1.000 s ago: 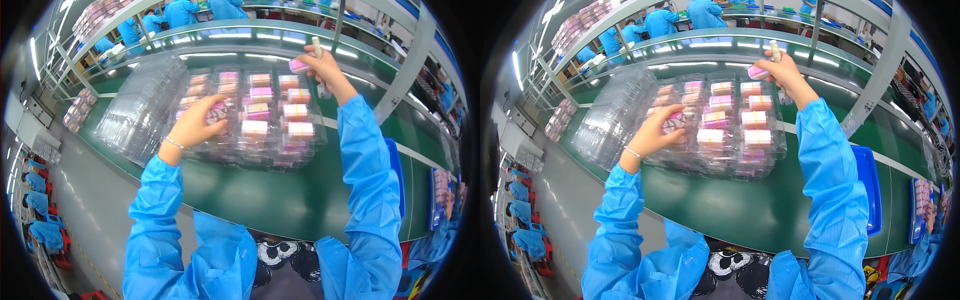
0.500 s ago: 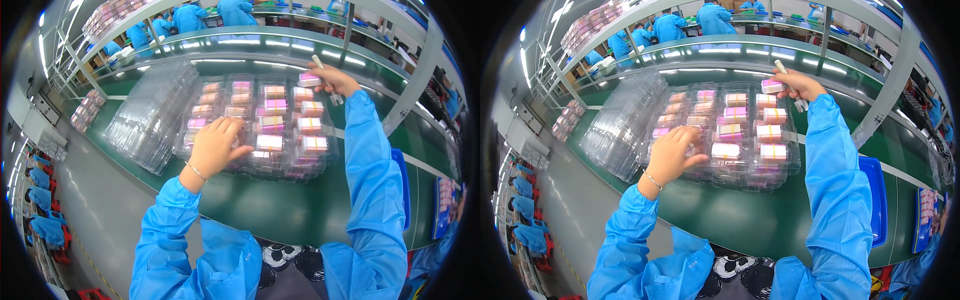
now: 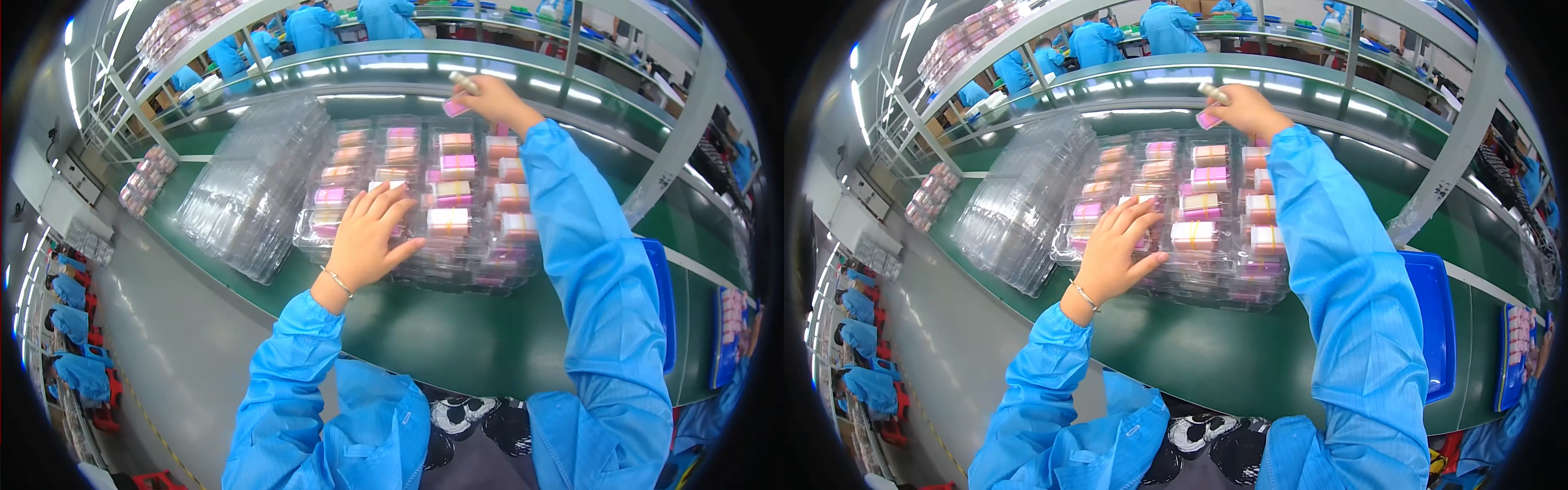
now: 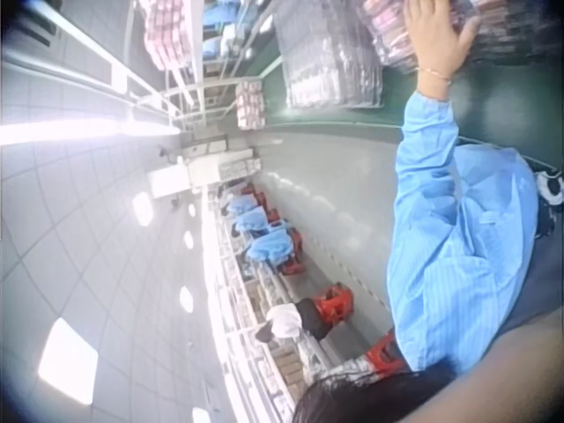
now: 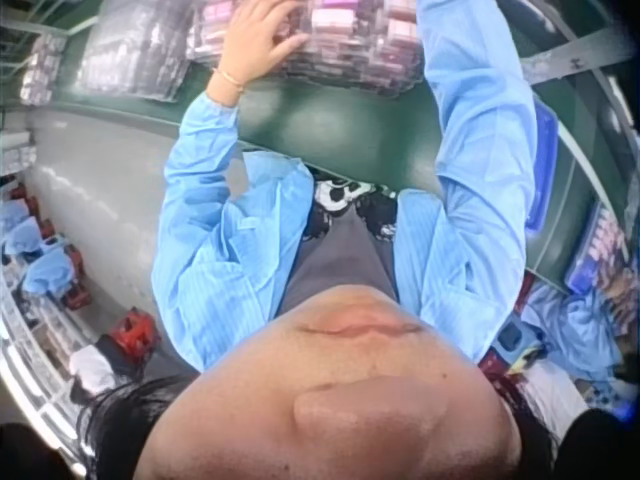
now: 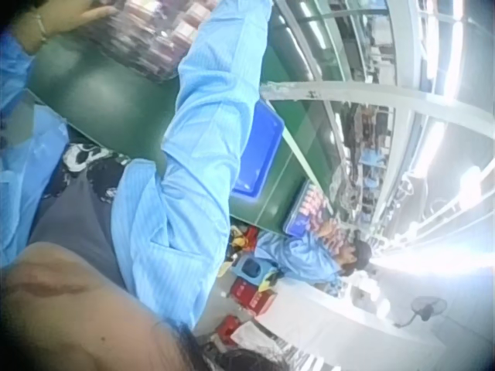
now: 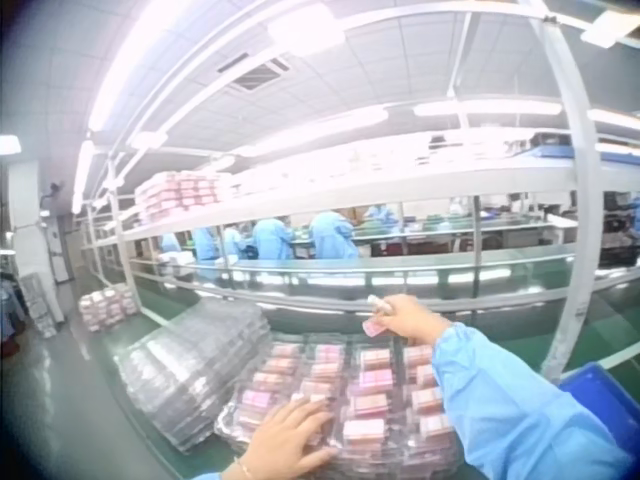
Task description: The recorder uses a stamp-like tool to mark or seal small pink and white objects on an assembly line.
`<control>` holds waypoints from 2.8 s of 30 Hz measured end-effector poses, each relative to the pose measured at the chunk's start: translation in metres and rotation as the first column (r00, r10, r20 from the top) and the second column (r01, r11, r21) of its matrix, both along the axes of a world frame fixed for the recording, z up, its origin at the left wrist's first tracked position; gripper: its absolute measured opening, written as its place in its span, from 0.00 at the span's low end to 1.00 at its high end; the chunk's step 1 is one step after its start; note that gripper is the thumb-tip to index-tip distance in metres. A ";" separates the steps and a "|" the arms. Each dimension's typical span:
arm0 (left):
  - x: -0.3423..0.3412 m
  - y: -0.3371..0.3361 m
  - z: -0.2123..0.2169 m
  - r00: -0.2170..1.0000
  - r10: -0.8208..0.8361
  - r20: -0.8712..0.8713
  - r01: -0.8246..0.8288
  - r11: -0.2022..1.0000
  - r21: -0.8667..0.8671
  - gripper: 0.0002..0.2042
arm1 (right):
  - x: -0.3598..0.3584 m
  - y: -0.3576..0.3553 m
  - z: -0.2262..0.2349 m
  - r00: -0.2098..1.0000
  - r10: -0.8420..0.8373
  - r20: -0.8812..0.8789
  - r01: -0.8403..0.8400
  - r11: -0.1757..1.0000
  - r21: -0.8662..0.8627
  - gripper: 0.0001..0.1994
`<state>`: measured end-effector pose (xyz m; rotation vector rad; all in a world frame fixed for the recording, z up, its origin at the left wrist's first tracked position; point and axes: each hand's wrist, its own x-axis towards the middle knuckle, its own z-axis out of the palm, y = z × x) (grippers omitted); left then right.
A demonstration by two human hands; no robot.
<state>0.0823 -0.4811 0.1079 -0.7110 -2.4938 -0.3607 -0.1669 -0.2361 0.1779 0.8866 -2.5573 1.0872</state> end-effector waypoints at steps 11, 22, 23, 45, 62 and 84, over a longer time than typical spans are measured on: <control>0.005 -0.002 -0.002 1.000 0.017 -0.005 -0.016 1.000 0.018 0.25 | 0.030 0.001 0.011 0.981 -0.191 0.032 0.159 0.890 0.428 0.16; 0.004 0.003 -0.003 0.999 0.035 -0.024 -0.033 0.998 0.048 0.24 | 0.015 0.054 -0.007 0.951 -0.306 -0.035 0.297 0.880 0.370 0.23; 0.005 0.003 -0.003 0.999 0.038 -0.023 -0.037 0.998 0.047 0.24 | 0.016 0.055 -0.008 0.948 -0.316 -0.045 0.311 0.882 0.354 0.24; 0.008 0.005 0.001 0.999 0.034 -0.012 -0.034 0.999 0.042 0.24 | 0.012 0.031 -0.029 0.981 -0.098 -0.168 0.097 0.995 -0.015 0.17; 0.004 0.006 -0.002 0.999 0.028 -0.022 -0.027 0.997 0.067 0.23 | 0.014 -0.023 -0.039 0.946 -0.175 -0.273 0.293 0.821 0.491 0.21; 0.013 0.017 0.027 0.979 0.042 -0.198 0.011 0.965 0.260 0.11 | 0.314 0.125 -0.082 0.796 -0.454 0.400 0.454 0.885 0.101 0.19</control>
